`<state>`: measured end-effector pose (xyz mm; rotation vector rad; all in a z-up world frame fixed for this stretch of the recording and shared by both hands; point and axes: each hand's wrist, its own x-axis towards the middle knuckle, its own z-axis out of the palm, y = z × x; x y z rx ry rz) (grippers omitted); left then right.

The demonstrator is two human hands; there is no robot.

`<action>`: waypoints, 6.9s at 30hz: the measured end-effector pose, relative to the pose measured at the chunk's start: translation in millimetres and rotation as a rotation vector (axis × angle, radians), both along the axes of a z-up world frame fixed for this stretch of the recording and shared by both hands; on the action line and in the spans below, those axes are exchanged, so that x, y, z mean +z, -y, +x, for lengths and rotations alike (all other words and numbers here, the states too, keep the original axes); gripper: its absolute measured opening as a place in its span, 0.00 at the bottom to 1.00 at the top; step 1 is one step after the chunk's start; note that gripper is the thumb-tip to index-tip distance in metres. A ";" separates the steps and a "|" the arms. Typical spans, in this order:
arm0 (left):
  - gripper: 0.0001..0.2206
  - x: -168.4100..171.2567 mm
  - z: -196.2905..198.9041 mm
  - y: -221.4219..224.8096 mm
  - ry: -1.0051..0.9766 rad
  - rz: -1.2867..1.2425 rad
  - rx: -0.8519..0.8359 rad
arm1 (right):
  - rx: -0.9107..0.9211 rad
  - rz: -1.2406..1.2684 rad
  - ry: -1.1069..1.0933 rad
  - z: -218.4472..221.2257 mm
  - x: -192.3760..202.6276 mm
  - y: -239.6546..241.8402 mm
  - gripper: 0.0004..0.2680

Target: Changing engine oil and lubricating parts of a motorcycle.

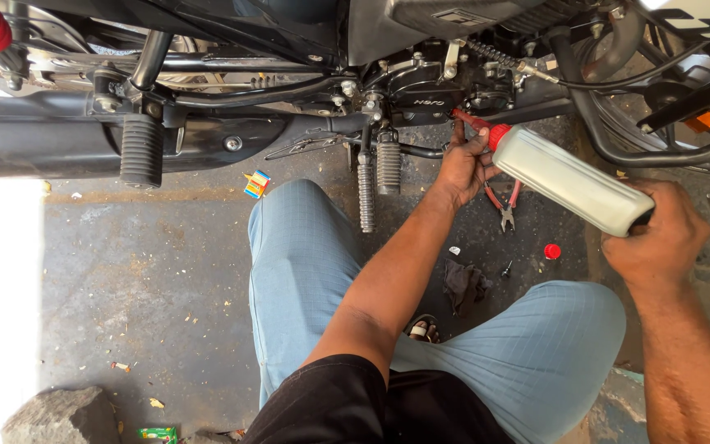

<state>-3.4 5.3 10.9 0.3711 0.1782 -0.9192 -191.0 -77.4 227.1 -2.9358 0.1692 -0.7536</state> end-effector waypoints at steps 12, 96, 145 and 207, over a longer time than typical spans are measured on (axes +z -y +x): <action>0.42 -5.7 0.8 0.5 0.004 -0.010 0.011 | -0.010 0.002 0.007 -7.8 -15.8 16.3 0.08; 0.42 -1.1 -3.2 6.7 -0.069 -0.113 0.152 | -0.195 0.247 -0.084 7.1 7.5 -4.7 0.21; 0.37 -16.7 9.7 14.8 -0.123 0.070 0.131 | -0.055 0.415 -0.074 1.3 -15.4 15.1 0.25; 0.46 -12.2 -1.0 12.8 -0.194 -0.113 0.175 | -0.045 0.788 -0.064 30.0 24.1 -38.2 0.22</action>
